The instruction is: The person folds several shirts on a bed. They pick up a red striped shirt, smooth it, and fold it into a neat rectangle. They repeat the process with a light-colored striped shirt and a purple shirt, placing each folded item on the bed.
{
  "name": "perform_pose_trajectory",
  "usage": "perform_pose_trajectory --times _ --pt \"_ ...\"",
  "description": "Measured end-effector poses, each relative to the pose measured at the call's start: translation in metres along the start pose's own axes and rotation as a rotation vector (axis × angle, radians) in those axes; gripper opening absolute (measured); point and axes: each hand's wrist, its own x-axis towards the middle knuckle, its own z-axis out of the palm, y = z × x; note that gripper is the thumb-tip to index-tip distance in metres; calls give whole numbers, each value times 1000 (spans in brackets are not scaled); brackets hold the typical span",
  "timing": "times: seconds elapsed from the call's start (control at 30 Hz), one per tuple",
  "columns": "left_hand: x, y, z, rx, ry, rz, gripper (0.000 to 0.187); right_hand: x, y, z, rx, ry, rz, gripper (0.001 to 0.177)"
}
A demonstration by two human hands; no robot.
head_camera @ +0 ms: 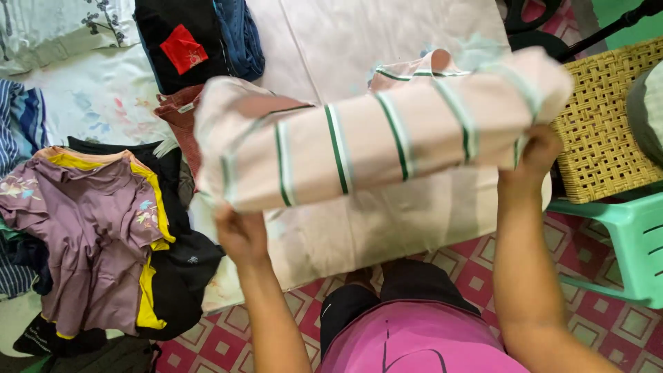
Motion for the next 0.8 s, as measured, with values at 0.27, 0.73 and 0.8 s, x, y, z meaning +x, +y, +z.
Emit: perform_pose_trajectory --times 0.27,0.73,0.8 --pt "-118 -153 -260 741 806 -467 27 -76 139 -324 -502 608 519 41" --pt "-121 -167 -208 1958 818 -281 39 -94 159 -227 -2094 322 -143 31" --pt "-73 -177 -196 1868 486 11 19 -62 203 -222 -1596 75 128 22"
